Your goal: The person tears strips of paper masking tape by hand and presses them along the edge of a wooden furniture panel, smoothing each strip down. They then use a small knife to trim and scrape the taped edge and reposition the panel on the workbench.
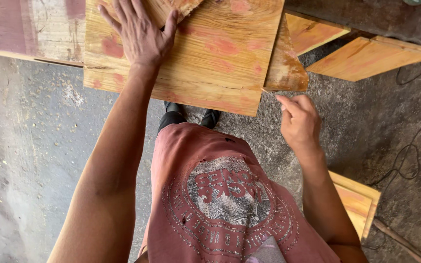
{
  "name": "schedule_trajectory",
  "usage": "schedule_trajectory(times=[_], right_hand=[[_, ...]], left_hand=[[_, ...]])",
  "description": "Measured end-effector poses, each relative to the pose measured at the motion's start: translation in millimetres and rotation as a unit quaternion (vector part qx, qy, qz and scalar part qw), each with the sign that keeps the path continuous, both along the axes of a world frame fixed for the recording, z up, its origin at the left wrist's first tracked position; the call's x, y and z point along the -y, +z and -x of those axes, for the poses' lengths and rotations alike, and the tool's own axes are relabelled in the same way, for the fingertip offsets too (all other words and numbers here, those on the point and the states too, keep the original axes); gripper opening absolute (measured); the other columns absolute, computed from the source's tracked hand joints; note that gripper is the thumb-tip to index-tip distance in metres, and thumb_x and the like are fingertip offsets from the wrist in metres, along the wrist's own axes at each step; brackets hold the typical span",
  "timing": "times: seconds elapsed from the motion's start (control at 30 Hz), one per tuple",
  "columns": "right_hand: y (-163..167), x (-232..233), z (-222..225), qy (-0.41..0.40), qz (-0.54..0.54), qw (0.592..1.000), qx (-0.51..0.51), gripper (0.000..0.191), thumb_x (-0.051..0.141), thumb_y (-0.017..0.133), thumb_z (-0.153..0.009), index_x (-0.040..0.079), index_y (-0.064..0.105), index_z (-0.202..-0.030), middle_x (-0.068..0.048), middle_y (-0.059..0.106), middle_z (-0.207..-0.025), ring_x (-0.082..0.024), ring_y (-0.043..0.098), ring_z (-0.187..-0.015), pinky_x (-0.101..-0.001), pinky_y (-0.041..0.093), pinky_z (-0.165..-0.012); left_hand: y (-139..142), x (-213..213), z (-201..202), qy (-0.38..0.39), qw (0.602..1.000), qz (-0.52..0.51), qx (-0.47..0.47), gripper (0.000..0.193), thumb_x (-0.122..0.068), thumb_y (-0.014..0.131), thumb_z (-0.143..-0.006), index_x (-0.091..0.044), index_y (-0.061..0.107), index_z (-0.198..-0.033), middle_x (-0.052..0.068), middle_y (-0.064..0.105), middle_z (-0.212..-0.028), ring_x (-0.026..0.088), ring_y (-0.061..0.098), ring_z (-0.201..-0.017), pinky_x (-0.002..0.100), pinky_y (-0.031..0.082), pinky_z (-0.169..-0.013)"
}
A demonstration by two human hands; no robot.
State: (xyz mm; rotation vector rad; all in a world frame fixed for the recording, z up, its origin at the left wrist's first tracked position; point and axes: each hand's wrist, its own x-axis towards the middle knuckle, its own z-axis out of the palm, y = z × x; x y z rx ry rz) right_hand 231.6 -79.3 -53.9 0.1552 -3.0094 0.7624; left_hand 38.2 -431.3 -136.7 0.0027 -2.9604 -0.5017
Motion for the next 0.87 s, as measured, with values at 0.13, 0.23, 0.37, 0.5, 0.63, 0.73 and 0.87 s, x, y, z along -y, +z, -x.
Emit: schedule_trajectory(times=[0.13, 0.23, 0.37, 0.5, 0.63, 0.73, 0.87], right_hand=[[-18, 18, -9, -0.021, -0.025, 0.998, -0.054, 0.026, -0.002, 0.068, -0.094, 0.006, 0.077, -0.117, -0.012, 0.063, -0.095, -0.03, 0.063, -0.085, -0.0371, 0.051, -0.073], [-29, 48, -22, -0.021, 0.036, 0.999, 0.007, 0.025, -0.002, 0.067, -0.092, 0.005, 0.077, -0.115, -0.014, 0.064, -0.092, -0.031, 0.064, -0.08, -0.0363, 0.051, -0.066], [-32, 50, -45, -0.119, 0.149, 0.982, -0.009, 0.031, -0.005, 0.06, -0.094, 0.002, 0.071, -0.122, -0.017, 0.065, -0.101, -0.034, 0.066, -0.087, -0.0408, 0.053, -0.074], [-46, 35, -59, -0.225, 0.163, 0.961, -0.003, 0.027, -0.005, 0.06, -0.097, 0.0, 0.067, -0.122, -0.02, 0.066, -0.106, -0.037, 0.067, -0.091, -0.0436, 0.054, -0.078], [-61, 39, -53, -0.237, 0.182, 0.954, -0.005, 0.029, -0.006, 0.059, -0.094, -0.001, 0.067, -0.121, -0.02, 0.066, -0.105, -0.037, 0.067, -0.091, -0.0437, 0.054, -0.079], [-67, 49, -46, -0.236, 0.193, 0.952, -0.02, 0.031, -0.008, 0.058, -0.092, -0.002, 0.066, -0.121, -0.021, 0.065, -0.104, -0.038, 0.067, -0.092, -0.0445, 0.054, -0.08], [-62, 65, -51, -0.247, 0.239, 0.939, -0.006, 0.033, -0.008, 0.057, -0.091, -0.002, 0.066, -0.123, -0.02, 0.063, -0.102, -0.035, 0.067, -0.09, -0.044, 0.054, -0.078]], left_hand=[[-3, 0, 2, 0.004, 1.0, -0.009, 0.015, 0.097, -0.074, 0.051, -0.103, 0.01, 0.037, -0.148, 0.029, 0.037, -0.155, 0.042, 0.023, -0.15, 0.067, -0.003, -0.119], [-8, 5, -1, 0.01, 1.0, 0.017, 0.009, 0.097, -0.075, 0.05, -0.105, 0.007, 0.033, -0.153, 0.027, 0.033, -0.161, 0.04, 0.02, -0.154, 0.065, -0.003, -0.121], [-12, 0, 0, 0.014, 0.999, 0.029, 0.021, 0.095, -0.076, 0.046, -0.103, 0.0, 0.031, -0.158, 0.021, 0.031, -0.164, 0.036, 0.019, -0.156, 0.064, -0.005, -0.122], [-17, 5, 1, 0.018, 0.998, 0.056, 0.02, 0.095, -0.079, 0.042, -0.102, -0.001, 0.032, -0.157, 0.019, 0.032, -0.163, 0.034, 0.021, -0.157, 0.064, -0.004, -0.123], [-19, 8, -2, 0.023, 0.999, 0.037, 0.009, 0.095, -0.08, 0.04, -0.101, -0.003, 0.033, -0.156, 0.017, 0.033, -0.163, 0.033, 0.024, -0.157, 0.063, -0.002, -0.124], [-22, 5, 2, 0.024, 0.999, 0.033, -0.004, 0.095, -0.081, 0.04, -0.1, -0.003, 0.034, -0.156, 0.016, 0.034, -0.162, 0.032, 0.025, -0.156, 0.063, -0.002, -0.124], [-27, 9, 0, 0.03, 0.999, 0.038, -0.005, 0.094, -0.08, 0.039, -0.1, -0.005, 0.034, -0.156, 0.014, 0.035, -0.162, 0.031, 0.025, -0.156, 0.063, -0.002, -0.125]])
